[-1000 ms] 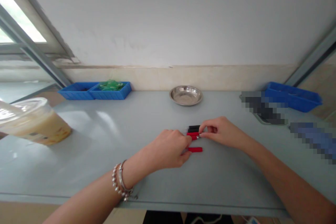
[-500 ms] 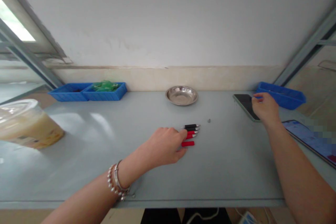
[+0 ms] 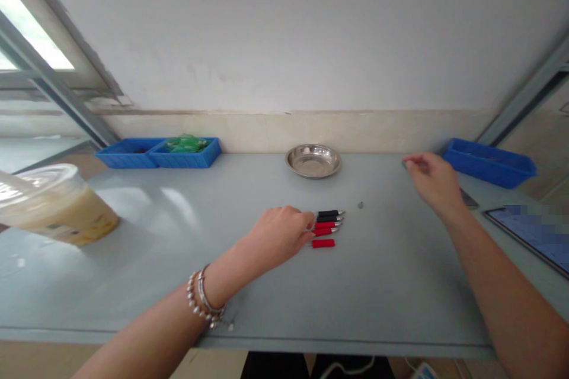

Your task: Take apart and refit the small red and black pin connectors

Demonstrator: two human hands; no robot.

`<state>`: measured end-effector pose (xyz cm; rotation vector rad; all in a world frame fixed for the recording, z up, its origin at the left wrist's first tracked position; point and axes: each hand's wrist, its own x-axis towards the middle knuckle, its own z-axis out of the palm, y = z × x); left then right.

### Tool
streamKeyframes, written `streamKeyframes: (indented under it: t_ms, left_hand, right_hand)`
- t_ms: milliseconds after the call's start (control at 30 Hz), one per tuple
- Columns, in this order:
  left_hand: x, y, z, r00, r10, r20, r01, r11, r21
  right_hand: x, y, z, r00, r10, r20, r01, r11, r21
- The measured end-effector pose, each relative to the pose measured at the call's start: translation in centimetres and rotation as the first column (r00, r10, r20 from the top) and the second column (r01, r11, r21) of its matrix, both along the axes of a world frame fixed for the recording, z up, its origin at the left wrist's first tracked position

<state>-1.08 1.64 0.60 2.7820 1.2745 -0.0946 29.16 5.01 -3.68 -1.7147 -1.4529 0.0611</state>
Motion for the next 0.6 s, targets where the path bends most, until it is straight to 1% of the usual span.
streamKeyframes:
  t_ms: [33, 67, 100, 167, 200, 267, 333, 433, 500, 600]
  left_hand:
    - [0.0, 0.0, 0.0, 1.000, 0.001, -0.007, -0.001, 1.000, -0.005]
    - [0.0, 0.0, 0.0, 1.000, 0.004, -0.016, -0.004, 1.000, -0.009]
    - [0.0, 0.1, -0.1, 1.000, 0.008, -0.026, -0.008, 1.000, -0.012]
    - [0.0, 0.1, -0.2, 0.999, 0.018, -0.042, -0.018, 1.000, -0.014]
    - [0.0, 0.1, -0.3, 0.999, 0.022, -0.048, -0.023, 1.000, -0.013]
    - [0.0, 0.1, -0.4, 0.998, 0.025, -0.055, -0.026, 1.000, -0.009]
    - [0.1, 0.0, -0.4, 0.998, 0.016, -0.056, -0.016, 1.000, 0.001]
    - [0.3, -0.2, -0.1, 1.000, -0.004, -0.029, 0.005, 1.000, 0.027]
    - [0.4, -0.3, 0.1, 1.000, -0.011, 0.012, 0.010, 0.999, 0.053]
    - [0.6, -0.4, 0.2, 0.997, -0.006, 0.076, -0.001, 0.996, 0.092]
  right_hand:
    - [-1.1, -0.2, 0.2, 1.000, 0.003, -0.006, -0.003, 1.000, -0.011]
    - [-2.2, -0.4, 0.4, 0.999, 0.050, -0.007, -0.051, 0.998, -0.037]
    - [-3.4, -0.7, 0.7, 0.990, 0.137, -0.012, -0.138, 0.987, -0.088]
    - [-5.6, -1.5, 1.1, 0.950, 0.310, -0.036, -0.311, 0.930, -0.198]
    - [-6.6, -1.9, 1.3, 0.919, 0.390, -0.063, -0.393, 0.888, -0.240]
    - [-8.1, -2.6, 1.7, 0.865, 0.487, -0.119, -0.498, 0.810, -0.310]
    - [-8.9, -3.1, 1.9, 0.827, 0.544, -0.144, -0.554, 0.743, -0.375]
    - [-9.4, -3.5, 2.1, 0.791, 0.590, -0.160, -0.592, 0.672, -0.445]
    - [-9.5, -3.5, 2.1, 0.771, 0.615, -0.166, -0.610, 0.639, -0.468]
    - [-9.5, -3.5, 2.1, 0.745, 0.648, -0.160, -0.633, 0.610, -0.476]
